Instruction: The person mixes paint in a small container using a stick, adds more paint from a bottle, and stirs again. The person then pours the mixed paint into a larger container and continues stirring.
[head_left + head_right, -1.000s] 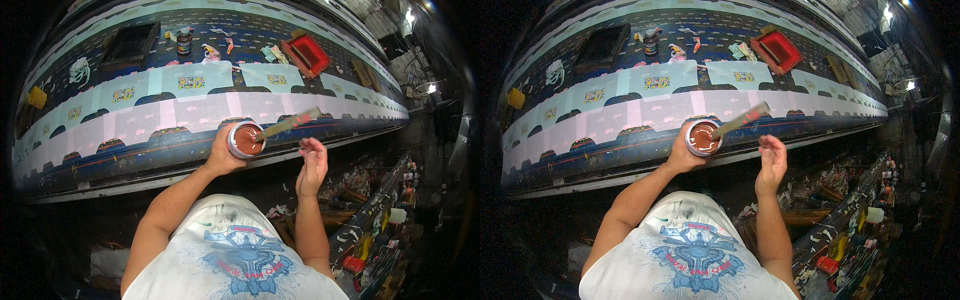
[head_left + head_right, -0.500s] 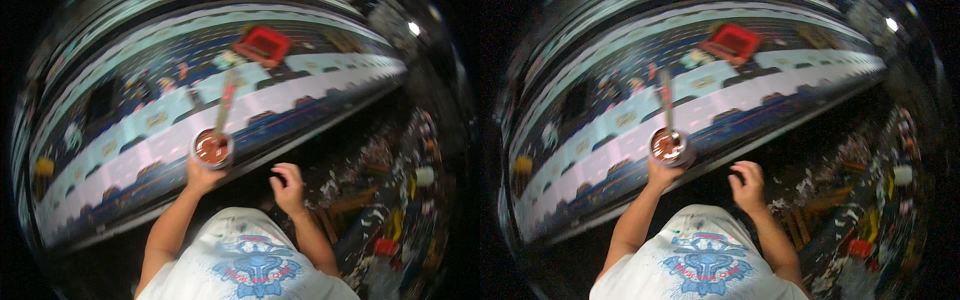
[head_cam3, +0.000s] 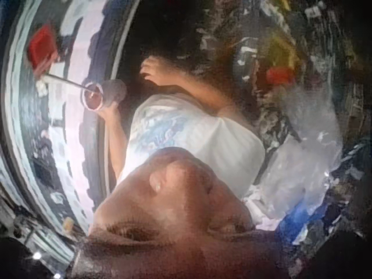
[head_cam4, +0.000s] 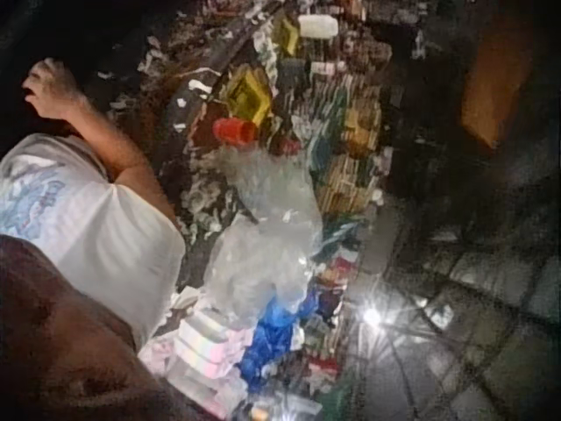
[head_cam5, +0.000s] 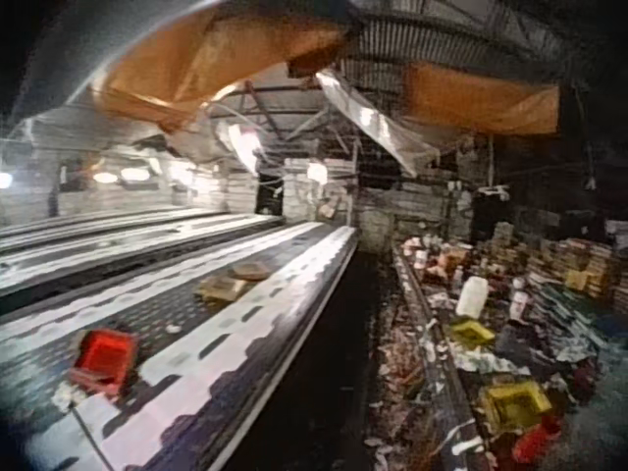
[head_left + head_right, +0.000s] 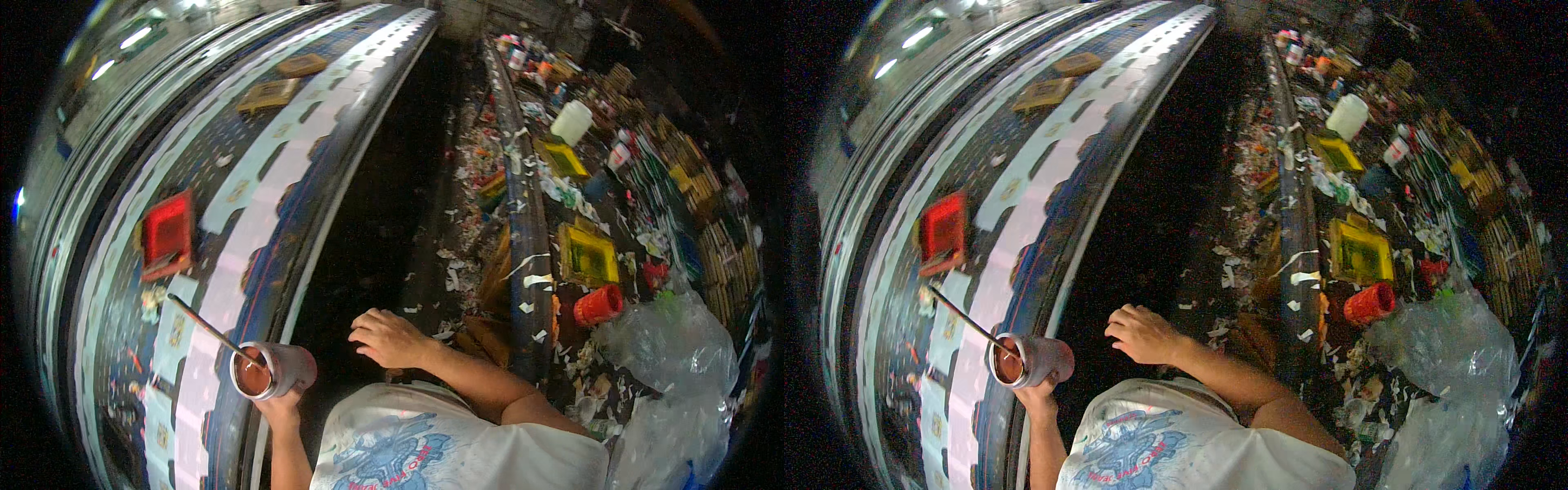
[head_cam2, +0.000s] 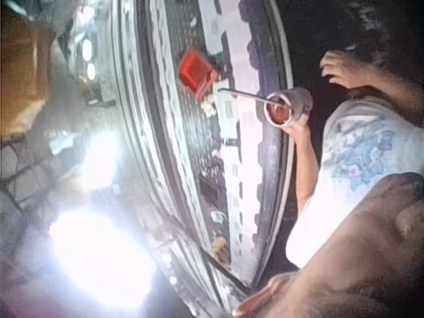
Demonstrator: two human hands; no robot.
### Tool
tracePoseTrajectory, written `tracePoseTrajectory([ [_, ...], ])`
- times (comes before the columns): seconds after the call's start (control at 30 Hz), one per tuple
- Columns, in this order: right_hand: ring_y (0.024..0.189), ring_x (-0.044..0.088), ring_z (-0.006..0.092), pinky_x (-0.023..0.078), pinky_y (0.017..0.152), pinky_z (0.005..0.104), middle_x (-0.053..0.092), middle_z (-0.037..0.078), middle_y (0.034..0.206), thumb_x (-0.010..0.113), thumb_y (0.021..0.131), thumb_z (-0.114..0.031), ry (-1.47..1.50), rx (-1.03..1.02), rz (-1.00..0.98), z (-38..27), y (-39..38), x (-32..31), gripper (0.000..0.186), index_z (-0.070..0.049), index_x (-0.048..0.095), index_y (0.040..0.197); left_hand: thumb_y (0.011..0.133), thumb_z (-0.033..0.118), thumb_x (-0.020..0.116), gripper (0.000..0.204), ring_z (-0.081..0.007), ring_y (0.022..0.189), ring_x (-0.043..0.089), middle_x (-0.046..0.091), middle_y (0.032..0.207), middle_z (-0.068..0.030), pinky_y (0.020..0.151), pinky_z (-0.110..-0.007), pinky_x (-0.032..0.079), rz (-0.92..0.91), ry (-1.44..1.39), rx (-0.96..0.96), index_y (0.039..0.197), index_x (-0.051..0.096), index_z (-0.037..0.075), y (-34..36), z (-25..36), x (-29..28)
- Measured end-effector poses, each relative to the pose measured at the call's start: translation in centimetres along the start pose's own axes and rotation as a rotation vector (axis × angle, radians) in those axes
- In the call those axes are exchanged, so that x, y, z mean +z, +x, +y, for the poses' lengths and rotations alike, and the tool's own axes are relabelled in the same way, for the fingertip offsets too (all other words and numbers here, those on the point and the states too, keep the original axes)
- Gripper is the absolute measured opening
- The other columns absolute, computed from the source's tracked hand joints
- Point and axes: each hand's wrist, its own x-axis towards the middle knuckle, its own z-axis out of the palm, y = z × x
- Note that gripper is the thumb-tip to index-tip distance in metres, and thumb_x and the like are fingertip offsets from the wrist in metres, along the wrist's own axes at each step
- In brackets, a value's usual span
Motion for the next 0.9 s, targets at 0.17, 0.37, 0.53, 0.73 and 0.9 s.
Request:
tracePoseTrajectory([
  [0.17, 0.120, 0.065, 0.0330, 0.054, 0.105, 0.0464, 0.069, 0.011, 0.127, 0.082, 0.095, -0.021, -0.090, 0.130, 0.010, 7.9, -3.0, -6.4, 0.030, -0.008, 0.075, 0.121, 0.064, 0.057, 0.096, 0.122, -0.0305, 0.142, 0.058, 0.058, 0.154, -0.0107, 0.124, -0.047, 0.043, -0.111, -0.046, 0.004, 0.162, 0.047, 0.004, 2.6, 1.2, 8.4],
  [0.37, 0.117, 0.067, 0.0344, 0.055, 0.102, 0.0470, 0.071, 0.011, 0.121, 0.081, 0.097, -0.022, -0.085, 0.278, 0.007, 14.8, -2.9, -11.1, 0.028, -0.011, 0.075, 0.121, 0.066, 0.034, 0.093, 0.102, -0.0309, 0.140, 0.058, 0.060, 0.151, -0.0130, 0.122, -0.046, 0.045, -0.235, -0.306, -0.137, 0.155, 0.053, 0.003, 7.7, 4.7, 17.2],
  [0.53, 0.110, 0.068, 0.0335, 0.057, 0.094, 0.0487, 0.070, 0.010, 0.109, 0.079, 0.098, -0.025, -0.055, 0.198, 0.016, 20.9, 1.1, -11.5, 0.022, -0.013, 0.073, 0.115, 0.071, 0.036, 0.095, 0.105, -0.0279, 0.139, 0.058, 0.059, 0.150, -0.0109, 0.121, -0.046, 0.045, -0.299, 0.173, 0.279, 0.160, 0.047, 0.005, 15.6, -0.2, 22.6],
  [0.73, 0.109, 0.071, 0.0346, 0.058, 0.093, 0.0495, 0.072, 0.011, 0.110, 0.079, 0.098, -0.029, -0.121, 0.310, -0.160, 29.1, 5.1, -15.3, 0.026, -0.013, 0.073, 0.118, 0.078, 0.027, 0.086, 0.093, -0.0336, 0.146, 0.054, 0.057, 0.157, -0.0153, 0.127, -0.048, 0.039, -0.390, -0.251, 0.002, 0.160, 0.049, 0.003, 26.1, 3.4, 32.6],
  [0.9, 0.108, 0.072, 0.0364, 0.059, 0.092, 0.0495, 0.073, 0.013, 0.112, 0.076, 0.100, -0.030, -0.164, 0.465, -0.131, 36.1, 6.2, -20.0, 0.029, -0.011, 0.074, 0.122, 0.069, 0.010, 0.092, 0.091, -0.0267, 0.124, 0.067, 0.066, 0.136, -0.0087, 0.114, -0.044, 0.053, -0.437, -0.573, -0.080, 0.151, 0.052, 0.005, 34.2, 6.2, 42.6],
])
